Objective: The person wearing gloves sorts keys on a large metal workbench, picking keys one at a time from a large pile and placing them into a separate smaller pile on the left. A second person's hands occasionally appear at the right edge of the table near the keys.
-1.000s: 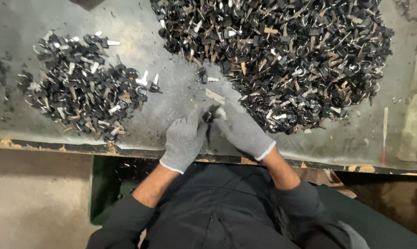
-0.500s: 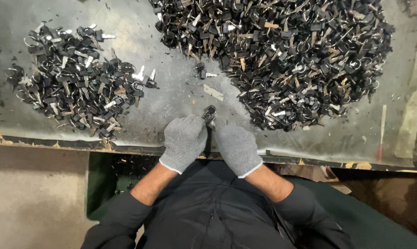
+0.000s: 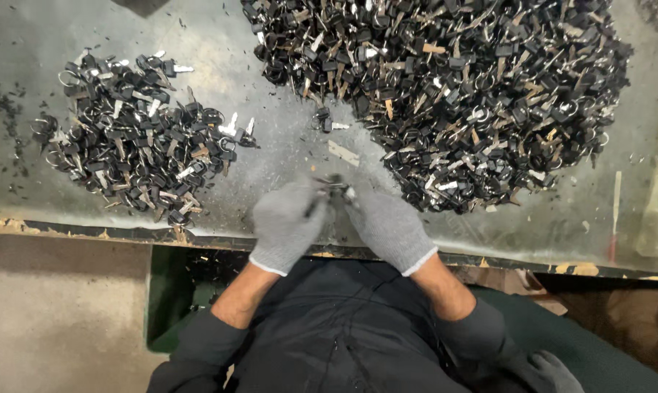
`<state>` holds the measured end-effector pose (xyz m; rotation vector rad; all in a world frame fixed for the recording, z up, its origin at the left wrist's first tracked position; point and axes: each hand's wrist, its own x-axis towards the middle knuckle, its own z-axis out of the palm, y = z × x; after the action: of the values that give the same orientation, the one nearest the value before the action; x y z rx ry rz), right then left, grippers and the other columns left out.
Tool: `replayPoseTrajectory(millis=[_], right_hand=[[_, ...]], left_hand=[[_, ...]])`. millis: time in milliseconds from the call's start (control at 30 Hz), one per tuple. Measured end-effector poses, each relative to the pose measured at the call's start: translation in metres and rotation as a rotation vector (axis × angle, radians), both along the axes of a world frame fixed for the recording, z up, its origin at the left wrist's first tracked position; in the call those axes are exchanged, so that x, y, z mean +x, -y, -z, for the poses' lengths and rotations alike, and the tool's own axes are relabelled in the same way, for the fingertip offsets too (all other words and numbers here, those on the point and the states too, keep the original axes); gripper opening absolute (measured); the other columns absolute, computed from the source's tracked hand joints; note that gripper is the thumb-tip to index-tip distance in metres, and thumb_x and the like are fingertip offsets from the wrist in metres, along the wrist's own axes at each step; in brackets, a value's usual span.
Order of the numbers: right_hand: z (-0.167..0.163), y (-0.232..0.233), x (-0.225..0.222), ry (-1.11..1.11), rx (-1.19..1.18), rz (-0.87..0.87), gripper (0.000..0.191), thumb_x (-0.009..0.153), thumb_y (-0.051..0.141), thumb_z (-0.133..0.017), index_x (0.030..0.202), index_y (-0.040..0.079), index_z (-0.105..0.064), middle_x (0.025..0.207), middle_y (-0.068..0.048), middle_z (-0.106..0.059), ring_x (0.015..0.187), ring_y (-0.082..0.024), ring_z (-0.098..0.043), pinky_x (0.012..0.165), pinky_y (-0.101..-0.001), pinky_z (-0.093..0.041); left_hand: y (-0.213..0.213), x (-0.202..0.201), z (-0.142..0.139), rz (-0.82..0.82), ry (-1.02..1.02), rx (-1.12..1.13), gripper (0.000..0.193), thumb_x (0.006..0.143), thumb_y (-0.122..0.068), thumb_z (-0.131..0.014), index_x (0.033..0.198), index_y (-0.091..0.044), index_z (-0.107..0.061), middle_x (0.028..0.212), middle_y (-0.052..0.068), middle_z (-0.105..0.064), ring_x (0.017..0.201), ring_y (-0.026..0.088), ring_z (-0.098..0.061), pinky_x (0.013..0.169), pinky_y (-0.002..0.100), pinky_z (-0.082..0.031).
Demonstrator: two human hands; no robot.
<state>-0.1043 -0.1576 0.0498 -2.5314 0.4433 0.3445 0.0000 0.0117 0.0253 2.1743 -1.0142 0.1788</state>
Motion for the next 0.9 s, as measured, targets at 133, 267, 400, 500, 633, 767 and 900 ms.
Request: replayPoseTrajectory(millis=[133, 267, 400, 500, 633, 767, 900], right_hand=[[0.003, -0.001, -0.007, 0.309, -0.089, 0.008, 0.041, 0.094, 0.026, -0.063, 0.127, 0.002, -0.057, 0.083, -0.022, -0.071, 0.068, -0.04, -0.07, 0.056, -0.049, -0.056], [0.01, -0.01, -0.006, 0.224, -0.121, 0.056, 0.032, 0.098, 0.03, -0.064, 0.118, 0.004, -0.061, 0.08, -0.02, -0.07, 0.071, -0.038, -0.071, 0.061, -0.0482, -0.058], [0.014, -0.008, -0.009, 0.248, -0.087, 0.061, 0.034, 0.099, 0.028, -0.062, 0.119, 0.002, -0.064, 0.079, -0.021, -0.071, 0.07, -0.039, -0.071, 0.059, -0.0496, -0.057], [0.012, -0.006, -0.02, 0.172, -0.1, 0.021, 0.033, 0.097, 0.029, -0.062, 0.115, 0.002, -0.063, 0.076, -0.018, -0.071, 0.069, -0.036, -0.073, 0.061, -0.047, -0.058], [0.007, -0.009, -0.025, 0.034, -0.107, -0.068, 0.031, 0.098, 0.033, -0.063, 0.109, 0.004, -0.063, 0.074, -0.017, -0.071, 0.068, -0.036, -0.073, 0.061, -0.0487, -0.057], [0.005, -0.005, -0.013, -0.182, -0.242, -0.1, 0.019, 0.103, 0.023, -0.059, 0.107, 0.005, -0.063, 0.079, -0.015, -0.07, 0.071, -0.035, -0.074, 0.059, -0.0476, -0.059], [0.001, -0.001, -0.011, 0.064, -0.03, 0.168, 0.03, 0.1, 0.029, -0.061, 0.114, 0.003, -0.059, 0.08, -0.019, -0.07, 0.069, -0.038, -0.073, 0.056, -0.0488, -0.059]], left_hand=[[-0.001, 0.021, -0.01, -0.227, 0.207, -0.124, 0.024, 0.092, -0.002, -0.073, 0.115, -0.007, -0.07, 0.105, 0.01, -0.07, 0.095, 0.028, -0.065, 0.085, 0.042, -0.053], [0.043, 0.079, -0.012, 0.134, 0.152, -0.051, 0.037, 0.094, 0.006, -0.058, 0.125, -0.011, -0.07, 0.119, 0.007, -0.07, 0.112, 0.026, -0.068, 0.104, 0.043, -0.053], [0.073, 0.106, -0.003, 0.317, 0.199, 0.24, 0.033, 0.088, -0.013, -0.061, 0.118, -0.021, -0.074, 0.121, 0.005, -0.071, 0.104, 0.024, -0.067, 0.085, 0.038, -0.057], [0.063, 0.087, -0.003, 0.3, -0.126, 0.593, 0.022, 0.098, -0.02, -0.061, 0.115, -0.022, -0.075, 0.113, 0.007, -0.07, 0.091, 0.024, -0.068, 0.067, 0.037, -0.06], [0.046, 0.045, -0.015, 0.212, -0.437, 0.42, 0.02, 0.096, -0.034, -0.069, 0.108, -0.021, -0.077, 0.097, 0.002, -0.076, 0.078, 0.017, -0.072, 0.07, 0.036, -0.06], [0.037, 0.018, -0.019, 0.311, -0.355, -0.012, 0.02, 0.091, -0.026, -0.074, 0.106, -0.013, -0.077, 0.097, 0.008, -0.075, 0.087, 0.027, -0.072, 0.076, 0.042, -0.057], [0.032, 0.021, -0.007, 0.14, -0.338, 0.184, 0.033, 0.084, -0.026, -0.075, 0.114, -0.012, -0.073, 0.091, 0.009, -0.074, 0.08, 0.03, -0.072, 0.07, 0.044, -0.055]])
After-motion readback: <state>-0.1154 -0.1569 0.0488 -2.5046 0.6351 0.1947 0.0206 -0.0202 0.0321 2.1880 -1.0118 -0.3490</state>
